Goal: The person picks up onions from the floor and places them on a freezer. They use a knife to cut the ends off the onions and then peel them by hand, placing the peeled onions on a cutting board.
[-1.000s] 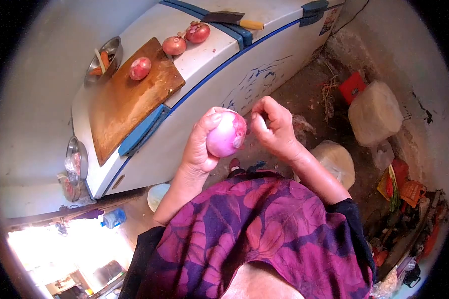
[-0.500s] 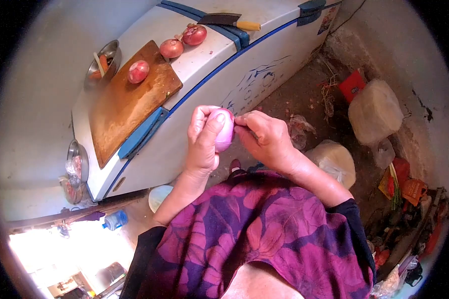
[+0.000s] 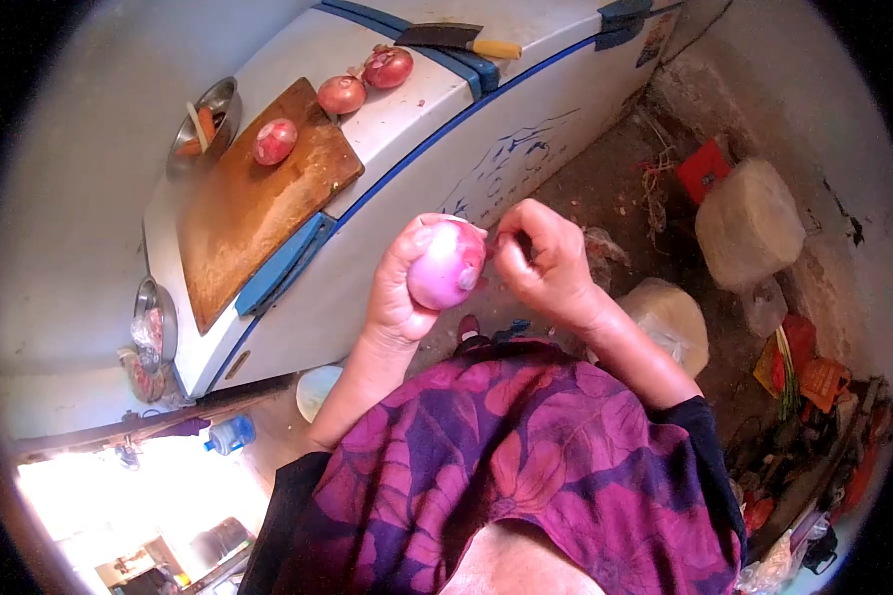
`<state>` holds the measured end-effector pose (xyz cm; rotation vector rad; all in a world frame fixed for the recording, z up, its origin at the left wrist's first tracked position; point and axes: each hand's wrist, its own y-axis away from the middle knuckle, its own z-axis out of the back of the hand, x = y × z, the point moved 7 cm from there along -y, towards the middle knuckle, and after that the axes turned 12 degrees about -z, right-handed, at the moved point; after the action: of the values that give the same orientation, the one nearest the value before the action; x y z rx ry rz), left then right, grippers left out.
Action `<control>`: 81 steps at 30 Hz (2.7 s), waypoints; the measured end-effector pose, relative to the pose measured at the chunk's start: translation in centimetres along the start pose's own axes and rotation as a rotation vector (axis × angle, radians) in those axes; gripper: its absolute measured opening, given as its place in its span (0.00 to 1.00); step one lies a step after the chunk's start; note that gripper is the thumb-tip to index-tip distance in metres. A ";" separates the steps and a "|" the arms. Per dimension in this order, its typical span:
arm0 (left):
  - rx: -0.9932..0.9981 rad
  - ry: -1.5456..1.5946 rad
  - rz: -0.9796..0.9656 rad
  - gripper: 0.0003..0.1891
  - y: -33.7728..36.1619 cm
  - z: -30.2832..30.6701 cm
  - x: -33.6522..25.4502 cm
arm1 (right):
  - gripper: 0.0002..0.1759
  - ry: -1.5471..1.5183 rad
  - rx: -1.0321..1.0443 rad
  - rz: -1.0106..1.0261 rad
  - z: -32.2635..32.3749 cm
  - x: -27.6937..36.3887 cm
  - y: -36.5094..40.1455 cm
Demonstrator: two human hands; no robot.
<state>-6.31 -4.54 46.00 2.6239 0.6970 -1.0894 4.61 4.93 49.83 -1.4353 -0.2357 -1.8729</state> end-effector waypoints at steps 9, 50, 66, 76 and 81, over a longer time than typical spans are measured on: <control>-0.154 0.241 0.249 0.26 -0.4 1.3 1.1 | 0.06 0.006 0.071 0.064 -0.1 1.0 -0.2; -0.160 0.101 0.273 0.24 -0.5 2.4 0.9 | 0.03 -0.041 0.145 0.093 -0.9 0.6 0.1; -0.147 -0.283 -0.076 0.10 -0.9 2.2 0.0 | 0.07 0.267 -0.048 0.297 -2.6 0.6 -0.2; 0.070 -0.101 0.057 0.21 -1.3 1.2 0.5 | 0.04 -0.017 -0.037 0.005 -1.0 -1.9 -1.2; 0.117 0.101 0.114 0.29 -1.5 1.1 0.7 | 0.04 -0.017 0.045 -0.233 -0.4 -4.7 -1.7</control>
<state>-7.31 -3.37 44.68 2.7958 0.5090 -1.0007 3.57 8.01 45.98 -1.4444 -0.4683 -2.0270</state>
